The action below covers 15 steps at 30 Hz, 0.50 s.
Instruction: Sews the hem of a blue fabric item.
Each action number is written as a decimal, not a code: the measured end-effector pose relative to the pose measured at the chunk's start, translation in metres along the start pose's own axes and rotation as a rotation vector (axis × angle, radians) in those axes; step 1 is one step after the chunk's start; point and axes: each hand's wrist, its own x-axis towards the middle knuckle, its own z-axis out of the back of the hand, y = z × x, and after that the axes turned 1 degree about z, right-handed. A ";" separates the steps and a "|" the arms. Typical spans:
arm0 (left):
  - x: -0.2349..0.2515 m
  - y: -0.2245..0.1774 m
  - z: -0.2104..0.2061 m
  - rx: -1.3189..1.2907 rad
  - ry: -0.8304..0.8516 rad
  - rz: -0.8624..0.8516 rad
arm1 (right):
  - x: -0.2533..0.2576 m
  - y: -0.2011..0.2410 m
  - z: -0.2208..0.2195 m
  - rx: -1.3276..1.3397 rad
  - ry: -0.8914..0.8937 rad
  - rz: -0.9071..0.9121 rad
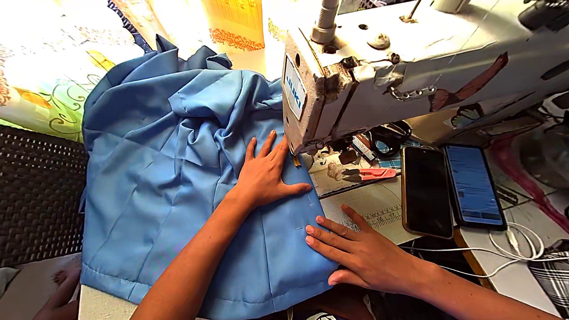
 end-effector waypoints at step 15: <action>0.009 0.006 0.004 -0.001 0.047 -0.010 | 0.004 0.003 0.001 -0.013 0.005 -0.044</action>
